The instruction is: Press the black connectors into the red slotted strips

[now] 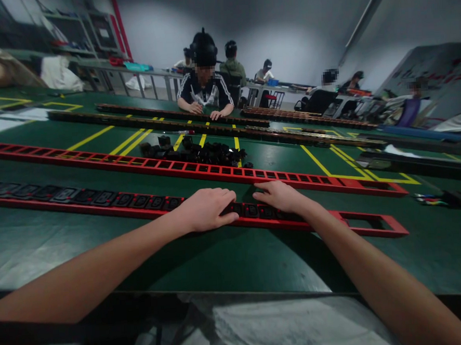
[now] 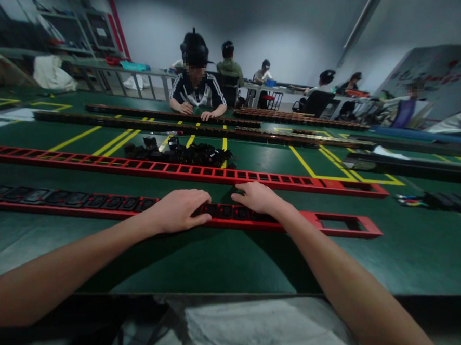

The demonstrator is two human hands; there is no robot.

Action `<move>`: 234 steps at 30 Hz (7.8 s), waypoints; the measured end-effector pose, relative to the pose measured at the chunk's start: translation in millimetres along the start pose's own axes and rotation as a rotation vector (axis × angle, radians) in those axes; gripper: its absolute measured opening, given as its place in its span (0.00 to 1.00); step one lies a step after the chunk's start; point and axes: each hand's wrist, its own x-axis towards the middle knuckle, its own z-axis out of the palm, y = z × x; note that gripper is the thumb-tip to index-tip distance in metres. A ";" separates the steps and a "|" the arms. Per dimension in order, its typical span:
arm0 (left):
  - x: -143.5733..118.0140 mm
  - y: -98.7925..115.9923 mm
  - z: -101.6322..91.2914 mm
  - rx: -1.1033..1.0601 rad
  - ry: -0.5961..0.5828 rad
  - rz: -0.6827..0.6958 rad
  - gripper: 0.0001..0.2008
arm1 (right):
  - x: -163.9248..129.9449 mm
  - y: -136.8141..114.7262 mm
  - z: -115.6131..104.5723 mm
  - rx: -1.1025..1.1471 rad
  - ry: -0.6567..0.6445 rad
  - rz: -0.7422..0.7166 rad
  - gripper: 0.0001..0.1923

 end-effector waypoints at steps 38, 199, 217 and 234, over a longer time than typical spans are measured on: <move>-0.6 0.1 -3.2 -0.023 -0.011 -0.005 0.15 | -5.4 -1.2 -10.8 0.304 -0.256 -0.251 0.23; -5.1 -56.4 -15.9 -0.281 -0.232 -0.051 0.22 | 6.2 -45.4 -5.7 0.256 -0.179 -0.284 0.21; -4.1 -58.9 -13.2 -0.274 -0.220 -0.052 0.23 | 45.7 -64.2 -1.3 0.278 -0.351 -0.342 0.23; -60.9 -23.0 -30.7 0.060 0.312 -0.181 0.10 | 39.0 -62.9 8.3 0.292 -0.224 -0.378 0.23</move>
